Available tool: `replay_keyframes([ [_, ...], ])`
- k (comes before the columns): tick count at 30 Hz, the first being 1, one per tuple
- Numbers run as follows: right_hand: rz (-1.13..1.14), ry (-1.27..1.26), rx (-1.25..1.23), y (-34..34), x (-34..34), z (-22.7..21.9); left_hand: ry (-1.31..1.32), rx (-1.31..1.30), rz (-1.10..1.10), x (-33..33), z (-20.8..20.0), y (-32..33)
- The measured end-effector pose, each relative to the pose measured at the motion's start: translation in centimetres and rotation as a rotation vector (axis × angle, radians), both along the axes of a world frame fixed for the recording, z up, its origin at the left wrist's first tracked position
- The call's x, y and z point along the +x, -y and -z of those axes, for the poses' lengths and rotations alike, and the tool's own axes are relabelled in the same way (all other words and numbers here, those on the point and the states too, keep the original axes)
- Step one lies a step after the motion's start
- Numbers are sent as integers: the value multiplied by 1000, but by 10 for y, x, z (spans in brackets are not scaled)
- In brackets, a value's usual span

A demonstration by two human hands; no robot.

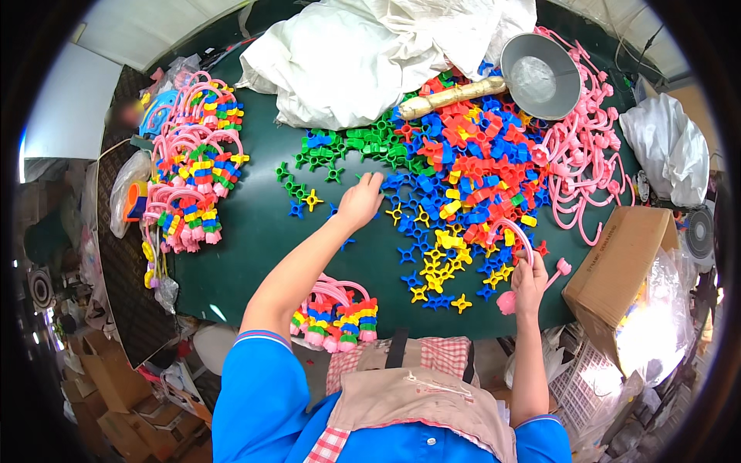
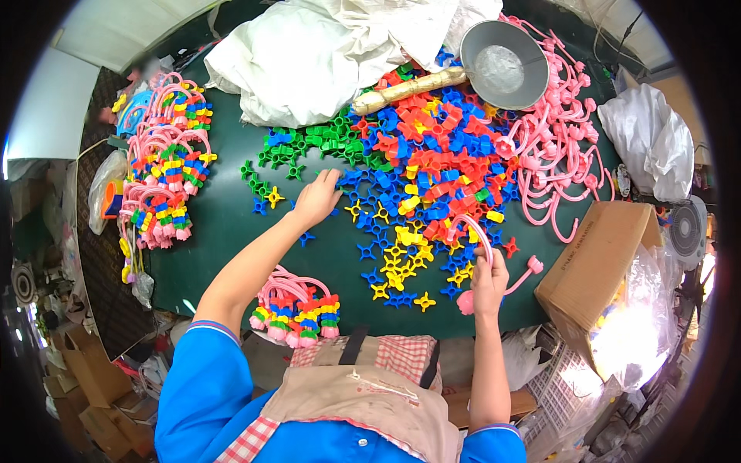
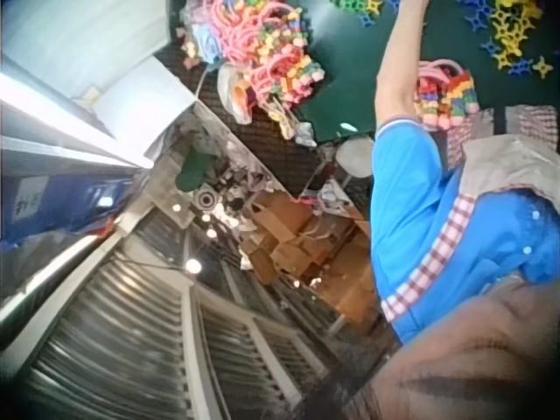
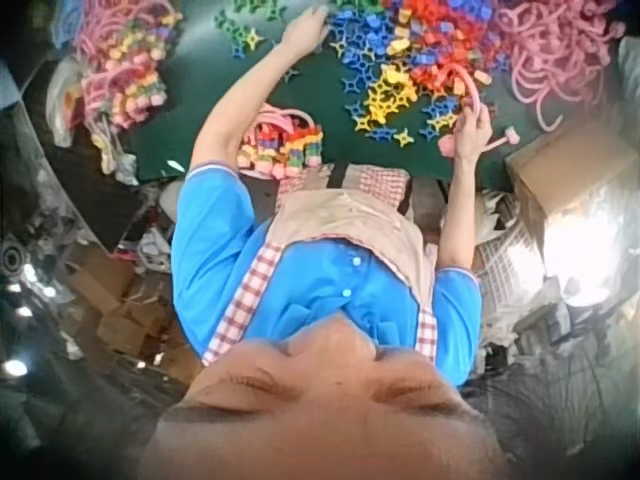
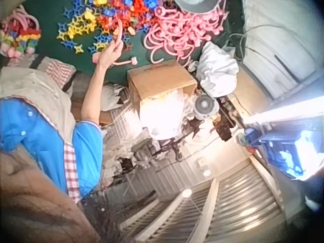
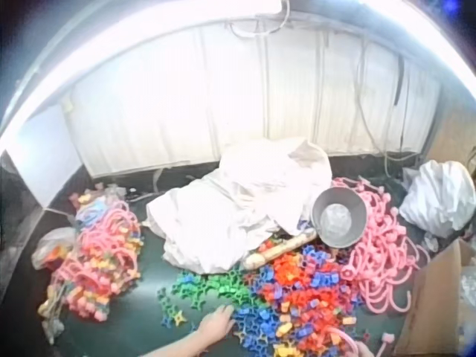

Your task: The person assembles colorful plastic star-shaped pieces onto pink plastic hooks by hand. They repeatedly pick up a hook, attach several star pieces, and place the completed assembly on the table.

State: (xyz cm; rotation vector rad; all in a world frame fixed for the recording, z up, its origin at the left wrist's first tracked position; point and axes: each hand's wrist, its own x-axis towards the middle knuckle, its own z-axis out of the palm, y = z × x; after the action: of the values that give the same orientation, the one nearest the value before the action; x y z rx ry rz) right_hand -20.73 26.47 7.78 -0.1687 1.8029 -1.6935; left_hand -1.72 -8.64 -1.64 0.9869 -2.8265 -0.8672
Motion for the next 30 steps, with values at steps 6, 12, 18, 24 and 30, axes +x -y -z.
replay_keyframes([
  [6,-5,113,-171,11,13,-11,-196,-41,7,15,-34,-25],
  [12,-34,-147,-9,35,33,-25,36,-136,288,7,10,-73],
  [18,258,162,-239,36,58,-21,-327,1203,-478,-8,-29,-84],
  [24,299,418,-365,58,98,-11,-678,1966,-771,1,-53,-134],
  [30,239,990,-240,21,118,-8,-587,2187,-198,-7,-83,-150],
])
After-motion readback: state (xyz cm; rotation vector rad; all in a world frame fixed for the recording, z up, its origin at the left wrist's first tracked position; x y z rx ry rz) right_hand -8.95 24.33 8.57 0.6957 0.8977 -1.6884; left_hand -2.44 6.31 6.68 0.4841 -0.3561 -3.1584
